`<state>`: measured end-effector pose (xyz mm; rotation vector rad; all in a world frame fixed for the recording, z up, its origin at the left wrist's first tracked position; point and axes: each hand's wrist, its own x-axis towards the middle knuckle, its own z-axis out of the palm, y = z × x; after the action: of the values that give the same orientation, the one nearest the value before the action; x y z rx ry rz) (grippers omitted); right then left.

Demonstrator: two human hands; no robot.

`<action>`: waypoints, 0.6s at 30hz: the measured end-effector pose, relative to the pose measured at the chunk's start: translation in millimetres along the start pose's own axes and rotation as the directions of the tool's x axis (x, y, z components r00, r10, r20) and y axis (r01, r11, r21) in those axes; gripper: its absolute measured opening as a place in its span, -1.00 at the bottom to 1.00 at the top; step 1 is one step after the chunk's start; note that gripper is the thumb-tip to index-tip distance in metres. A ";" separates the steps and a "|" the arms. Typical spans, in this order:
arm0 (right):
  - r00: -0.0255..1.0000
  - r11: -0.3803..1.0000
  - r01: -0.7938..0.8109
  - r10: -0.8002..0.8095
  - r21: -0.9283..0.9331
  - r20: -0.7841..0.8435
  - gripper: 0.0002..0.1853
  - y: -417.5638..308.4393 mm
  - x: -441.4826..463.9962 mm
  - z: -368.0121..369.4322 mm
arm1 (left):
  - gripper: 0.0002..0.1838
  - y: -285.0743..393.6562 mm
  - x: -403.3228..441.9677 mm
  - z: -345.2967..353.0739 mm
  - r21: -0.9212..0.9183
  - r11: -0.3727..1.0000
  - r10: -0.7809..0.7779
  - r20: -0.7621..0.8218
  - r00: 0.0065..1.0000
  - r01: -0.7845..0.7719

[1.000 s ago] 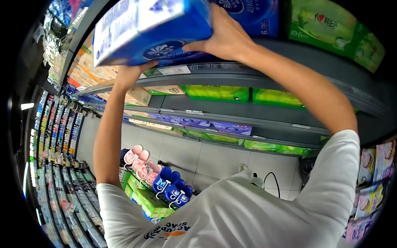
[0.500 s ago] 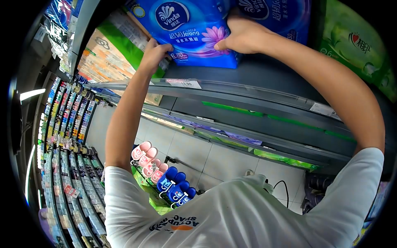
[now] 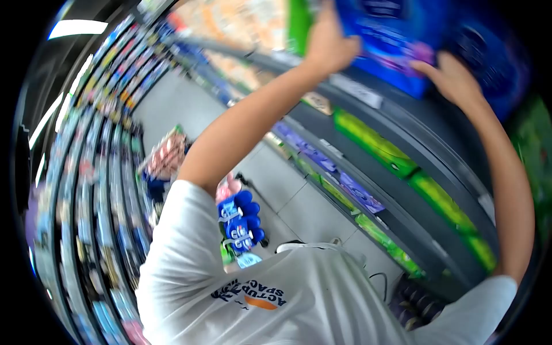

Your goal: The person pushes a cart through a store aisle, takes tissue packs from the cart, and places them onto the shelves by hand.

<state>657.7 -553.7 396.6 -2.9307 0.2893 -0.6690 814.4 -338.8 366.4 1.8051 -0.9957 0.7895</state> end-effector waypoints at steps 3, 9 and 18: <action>0.999 0.871 -0.034 0.030 -0.489 -0.016 -0.38 -35.5 -10.4 -26.5 | -0.33 33.1 -10.5 -35.0 0.042 0.964 0.266 -0.209 0.941 -0.263; 0.996 0.986 0.089 -0.093 -0.142 -0.019 -0.58 -163.5 -46.9 -31.4 | -0.68 37.3 -81.3 -112.4 -0.088 0.903 0.383 -0.281 0.880 -0.421; 0.853 0.436 -0.334 -0.237 0.835 0.465 -0.81 -306.5 -204.2 261.4 | -0.63 -58.3 -463.4 -222.7 0.036 0.640 -0.749 0.252 0.613 0.768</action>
<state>640.8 -192.1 126.6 -1.8648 -0.0637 0.0802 623.8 20.0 45.8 2.0339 -0.2879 -0.0201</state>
